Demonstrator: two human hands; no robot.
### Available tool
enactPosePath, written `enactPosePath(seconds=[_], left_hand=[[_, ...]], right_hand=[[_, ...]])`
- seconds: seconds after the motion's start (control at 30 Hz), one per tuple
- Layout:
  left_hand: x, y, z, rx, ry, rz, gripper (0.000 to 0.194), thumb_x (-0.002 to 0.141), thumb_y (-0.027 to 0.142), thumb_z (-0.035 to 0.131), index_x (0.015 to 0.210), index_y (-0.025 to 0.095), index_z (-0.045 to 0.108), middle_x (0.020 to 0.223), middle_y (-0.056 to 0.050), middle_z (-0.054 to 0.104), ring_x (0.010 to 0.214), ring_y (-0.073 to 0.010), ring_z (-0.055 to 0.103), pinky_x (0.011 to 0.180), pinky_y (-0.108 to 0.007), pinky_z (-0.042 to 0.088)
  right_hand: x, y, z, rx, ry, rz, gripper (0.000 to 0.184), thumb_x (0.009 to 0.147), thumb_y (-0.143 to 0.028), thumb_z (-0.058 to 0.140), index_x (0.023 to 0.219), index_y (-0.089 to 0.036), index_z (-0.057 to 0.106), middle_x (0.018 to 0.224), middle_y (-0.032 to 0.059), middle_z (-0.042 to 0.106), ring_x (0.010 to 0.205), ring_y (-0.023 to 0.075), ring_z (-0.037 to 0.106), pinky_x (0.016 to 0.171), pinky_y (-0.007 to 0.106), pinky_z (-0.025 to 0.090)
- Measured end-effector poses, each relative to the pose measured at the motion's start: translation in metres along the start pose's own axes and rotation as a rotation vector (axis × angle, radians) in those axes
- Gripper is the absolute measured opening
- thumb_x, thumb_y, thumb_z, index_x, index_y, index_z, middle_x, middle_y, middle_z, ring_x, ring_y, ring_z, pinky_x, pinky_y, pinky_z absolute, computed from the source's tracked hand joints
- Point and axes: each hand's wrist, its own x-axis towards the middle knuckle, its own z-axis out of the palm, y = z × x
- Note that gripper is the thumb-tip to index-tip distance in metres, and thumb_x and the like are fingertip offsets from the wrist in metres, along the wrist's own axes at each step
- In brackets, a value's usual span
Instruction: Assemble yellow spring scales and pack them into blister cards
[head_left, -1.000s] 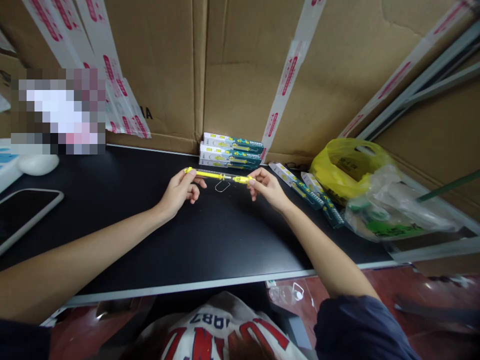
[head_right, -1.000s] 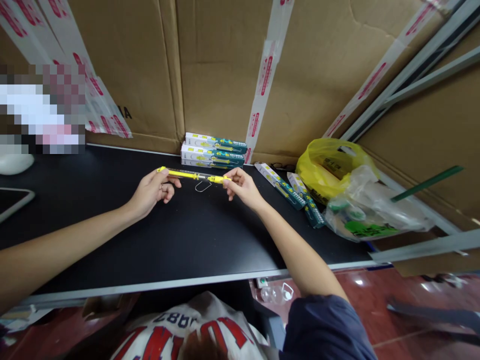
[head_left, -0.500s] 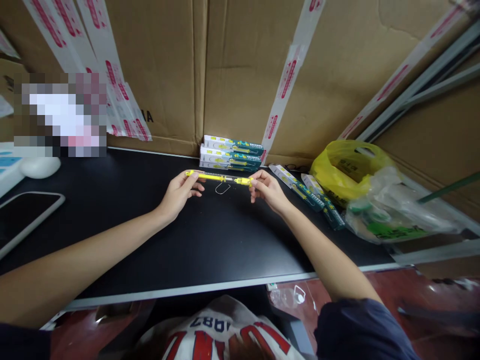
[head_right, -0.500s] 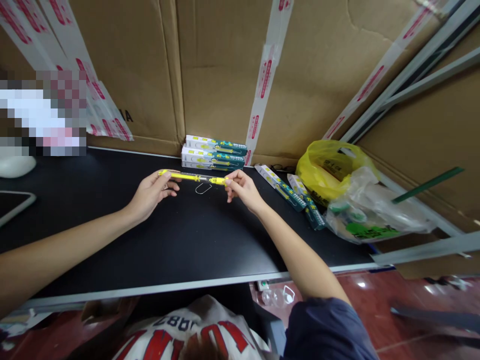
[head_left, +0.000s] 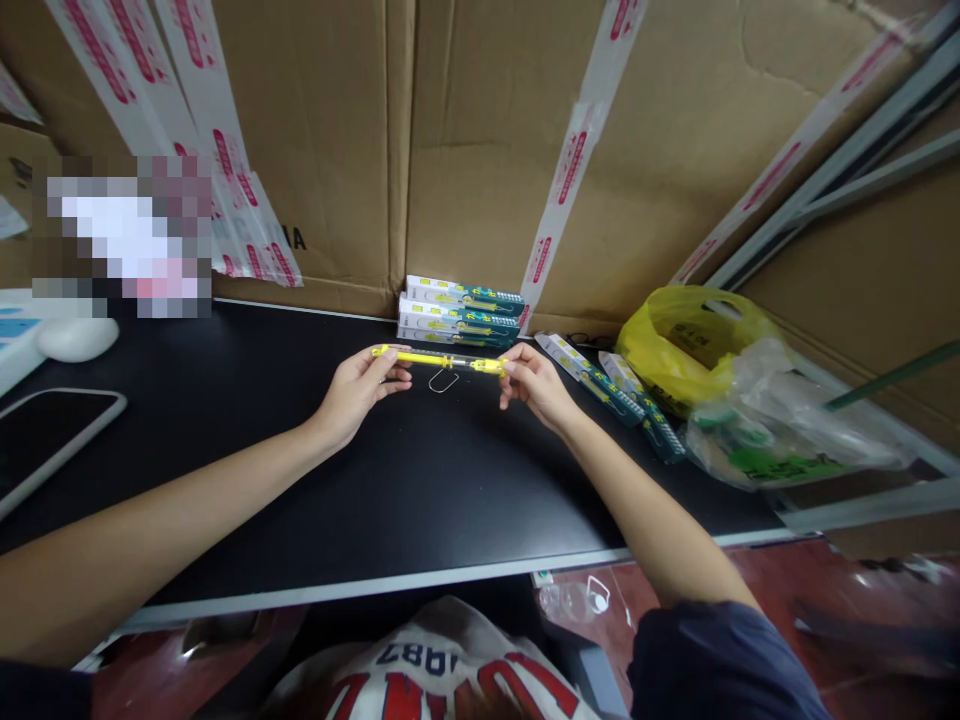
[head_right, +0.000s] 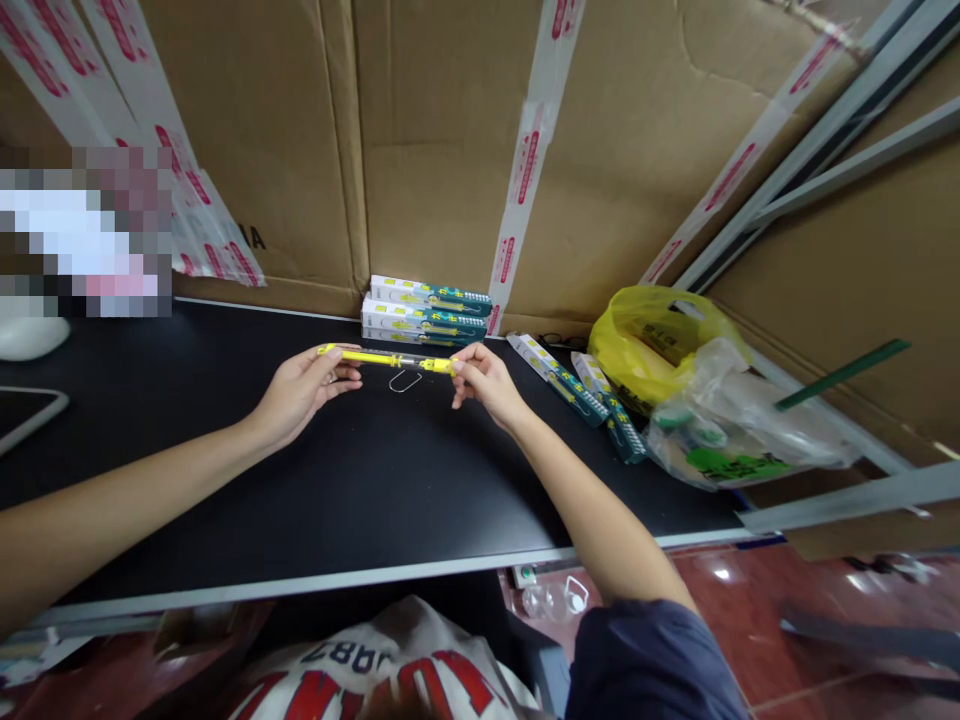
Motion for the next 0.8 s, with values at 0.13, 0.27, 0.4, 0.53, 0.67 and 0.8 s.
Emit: enactPosePath(seconds=[0.13,0.27,0.4,0.53,0.67,0.8], left_hand=[[0.0005,-0.0012,-0.0005,0.002,-0.003,0.001,0.029,0.078,0.035,0.068,0.096,0.012,0.068,0.082,-0.004,0.065,0.074,-0.0116,0.062,0.071,-0.026,0.057],[0.0003,-0.0019,-0.0017,-0.002,-0.012,-0.004,0.030,0.078,0.036,0.068,0.097,0.013,0.068,0.084,-0.004,0.065,0.075,-0.0113,0.061,0.072,-0.027,0.056],[-0.0001,-0.0020,-0.0016,0.005,-0.025,-0.007,0.031,0.079,0.036,0.067,0.098,0.012,0.067,0.086,-0.004,0.065,0.076,-0.0115,0.061,0.074,-0.028,0.056],[-0.0002,-0.0021,-0.0012,0.012,-0.029,-0.009,0.031,0.079,0.036,0.067,0.098,0.012,0.067,0.085,-0.004,0.065,0.076,-0.0118,0.061,0.075,-0.028,0.056],[-0.0004,-0.0012,-0.0007,0.019,-0.033,-0.009,0.032,0.080,0.036,0.066,0.100,0.011,0.066,0.086,-0.004,0.065,0.076,-0.0111,0.061,0.075,-0.027,0.056],[-0.0008,0.0000,-0.0003,0.039,-0.014,0.021,0.033,0.079,0.035,0.067,0.103,0.013,0.061,0.084,-0.003,0.064,0.073,-0.0105,0.064,0.074,-0.027,0.056]], right_hand=[[-0.0004,0.0006,-0.0005,0.004,-0.009,0.002,0.029,0.075,-0.036,0.072,0.080,-0.019,0.048,0.056,-0.0073,0.054,0.046,0.0072,0.048,0.042,0.024,0.054],[-0.0014,0.0004,-0.0005,-0.011,-0.007,-0.017,0.029,0.075,-0.034,0.072,0.081,-0.019,0.048,0.057,-0.0077,0.053,0.047,0.0070,0.049,0.043,0.024,0.054],[-0.0024,-0.0010,0.0011,0.000,0.000,-0.039,0.027,0.075,-0.032,0.072,0.081,-0.019,0.048,0.056,-0.0085,0.051,0.047,0.0065,0.046,0.043,0.023,0.054],[-0.0034,-0.0019,0.0028,0.035,-0.011,-0.040,0.028,0.077,-0.032,0.070,0.079,-0.020,0.045,0.055,-0.0093,0.049,0.046,0.0060,0.043,0.043,0.024,0.054],[-0.0037,-0.0018,0.0033,0.045,-0.014,-0.037,0.029,0.077,-0.032,0.071,0.078,-0.020,0.044,0.058,-0.0088,0.051,0.047,0.0059,0.044,0.043,0.024,0.054],[-0.0036,-0.0011,0.0029,0.035,-0.011,-0.034,0.030,0.076,-0.033,0.072,0.078,-0.020,0.045,0.059,-0.0087,0.050,0.048,0.0060,0.045,0.044,0.024,0.055]])
